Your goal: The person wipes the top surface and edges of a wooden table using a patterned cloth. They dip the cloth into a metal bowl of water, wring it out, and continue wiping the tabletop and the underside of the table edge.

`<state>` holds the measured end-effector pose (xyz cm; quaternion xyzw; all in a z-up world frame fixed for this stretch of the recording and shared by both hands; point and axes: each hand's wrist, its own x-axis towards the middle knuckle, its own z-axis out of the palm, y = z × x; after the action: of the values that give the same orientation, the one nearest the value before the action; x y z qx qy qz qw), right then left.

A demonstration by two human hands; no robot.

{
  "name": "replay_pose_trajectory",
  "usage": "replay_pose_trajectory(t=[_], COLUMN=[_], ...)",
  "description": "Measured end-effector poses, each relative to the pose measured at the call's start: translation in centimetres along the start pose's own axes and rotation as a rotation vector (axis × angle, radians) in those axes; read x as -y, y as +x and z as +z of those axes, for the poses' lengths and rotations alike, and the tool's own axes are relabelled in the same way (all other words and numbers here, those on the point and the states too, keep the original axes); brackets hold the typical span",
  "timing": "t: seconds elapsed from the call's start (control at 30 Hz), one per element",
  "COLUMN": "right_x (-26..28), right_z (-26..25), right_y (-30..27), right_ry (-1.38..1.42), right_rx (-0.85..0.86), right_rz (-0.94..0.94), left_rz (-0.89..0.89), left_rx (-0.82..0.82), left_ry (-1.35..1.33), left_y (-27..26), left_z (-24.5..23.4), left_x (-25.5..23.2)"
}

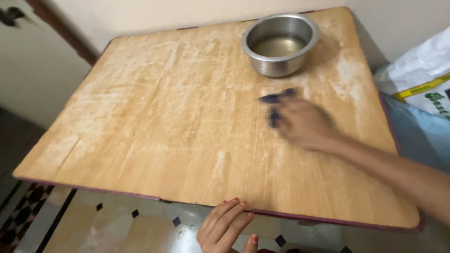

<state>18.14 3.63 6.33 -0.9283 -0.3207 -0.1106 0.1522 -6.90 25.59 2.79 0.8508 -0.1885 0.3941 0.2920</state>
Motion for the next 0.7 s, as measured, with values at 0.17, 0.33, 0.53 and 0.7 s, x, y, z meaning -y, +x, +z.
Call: replay_pose_trajectory(t=[0.17,0.33,0.53,0.7], right_x=[10.8,7.6,-6.8,-7.8], right_z=[0.5,-2.2,-4.4,-0.2], right_y=[-1.1,-8.5,-8.2,-0.2], right_ry=[0.23,0.262,0.047,-0.189], right_rx=[0.128,0.232,0.029,-0.141], right_rz=[-0.368,-0.523,-0.034,0.077], left_rz=[-0.049,-0.099,-0.263,-0.332], left_rx=[-0.049,-0.086,0.012,-0.05], left_ry=[0.029,0.111,0.197,0.286], left_y=[-0.8,-2.6,-6.9,-11.4], left_z=[-0.1,-0.4,-4.3,-4.8], left_x=[0.3,1.7,6.3,9.7])
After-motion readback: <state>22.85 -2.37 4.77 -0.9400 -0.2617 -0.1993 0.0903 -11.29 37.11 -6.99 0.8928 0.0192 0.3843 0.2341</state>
